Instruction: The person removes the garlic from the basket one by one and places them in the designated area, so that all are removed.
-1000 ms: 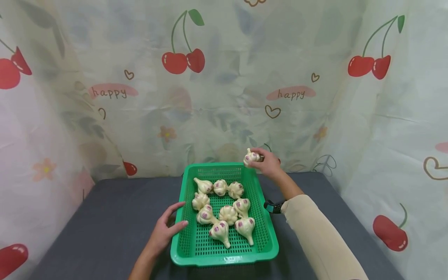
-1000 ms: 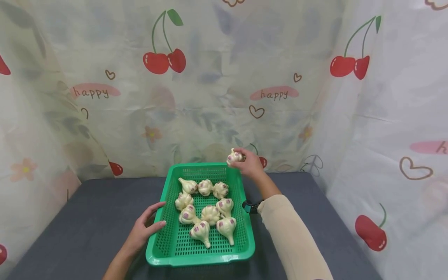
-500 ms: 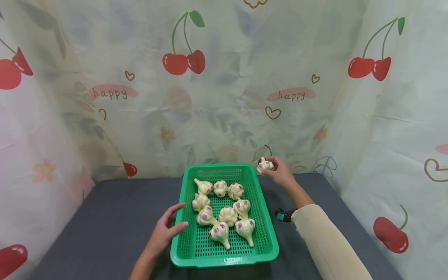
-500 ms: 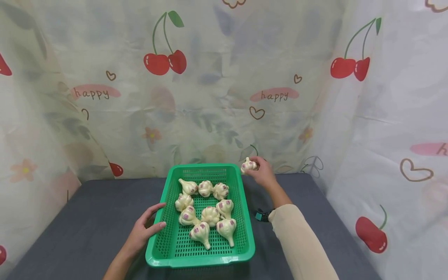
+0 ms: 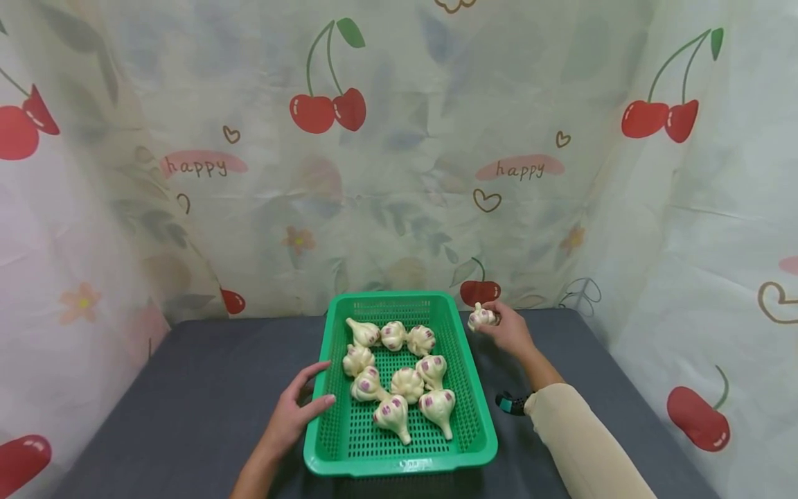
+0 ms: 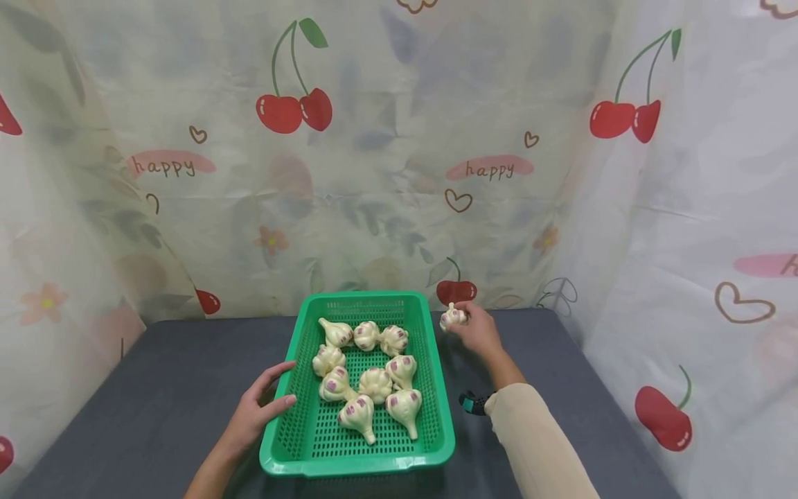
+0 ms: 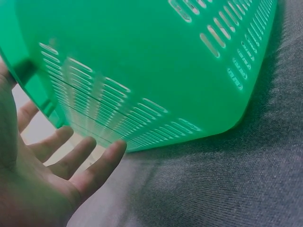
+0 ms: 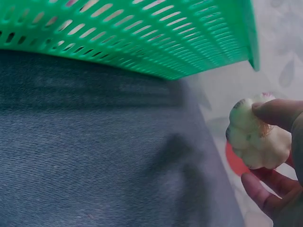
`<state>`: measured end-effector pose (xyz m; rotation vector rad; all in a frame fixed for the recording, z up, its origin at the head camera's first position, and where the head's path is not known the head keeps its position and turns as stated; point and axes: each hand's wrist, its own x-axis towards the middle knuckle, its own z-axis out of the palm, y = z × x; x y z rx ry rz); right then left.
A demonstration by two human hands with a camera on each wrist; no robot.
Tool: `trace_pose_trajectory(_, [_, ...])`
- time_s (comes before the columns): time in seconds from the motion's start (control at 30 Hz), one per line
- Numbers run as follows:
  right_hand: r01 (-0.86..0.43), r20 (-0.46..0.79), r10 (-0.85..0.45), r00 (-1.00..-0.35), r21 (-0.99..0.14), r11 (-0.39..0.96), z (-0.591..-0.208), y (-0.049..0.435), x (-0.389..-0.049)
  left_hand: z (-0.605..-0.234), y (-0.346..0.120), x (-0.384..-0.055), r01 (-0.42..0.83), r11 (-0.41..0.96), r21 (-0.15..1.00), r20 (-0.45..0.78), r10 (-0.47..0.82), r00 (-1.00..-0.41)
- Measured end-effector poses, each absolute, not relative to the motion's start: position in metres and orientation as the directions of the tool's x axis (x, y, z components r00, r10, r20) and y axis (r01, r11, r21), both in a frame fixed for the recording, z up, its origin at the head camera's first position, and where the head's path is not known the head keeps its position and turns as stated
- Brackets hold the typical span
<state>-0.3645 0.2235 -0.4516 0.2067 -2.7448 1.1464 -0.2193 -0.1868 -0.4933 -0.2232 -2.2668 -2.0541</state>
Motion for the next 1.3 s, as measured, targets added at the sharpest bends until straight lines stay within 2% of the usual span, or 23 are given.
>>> trace_pose_trajectory(0.27, [-0.146, 0.167, -0.046, -0.985, -0.661, 0.736, -0.47, 0.225, -0.371, -0.495, -0.188, -0.221, 0.161, 0.097, 0.982, 0.156, 0.057, -0.986])
trace_pose_trajectory(0.77, [-0.13, 0.097, -0.091, -0.991, -0.558, 0.82, -0.475, 0.228, -0.377, -0.494, -0.188, -0.22, 0.181, 0.093, 0.979, 0.175, 0.069, -0.982])
trace_pose_trajectory(0.93, [-0.136, 0.116, -0.087, -0.989, -0.524, 0.841, -0.475, 0.229, -0.383, -0.492, -0.188, -0.22, 0.159, 0.087, 0.983, 0.154, 0.066, -0.986])
trace_pose_trajectory(1.07, [-0.156, 0.182, -0.072, -0.981, -0.503, 0.85, -0.476, 0.231, -0.383, -0.493, -0.188, -0.22, 0.159, 0.092, 0.983, 0.153, 0.068, -0.986])
trace_pose_trajectory(1.3, [-0.139, 0.263, 0.001, -0.965, -0.514, 0.847, -0.478, 0.231, -0.383, -0.493, -0.188, -0.219, 0.165, 0.096, 0.982, 0.159, 0.066, -0.985])
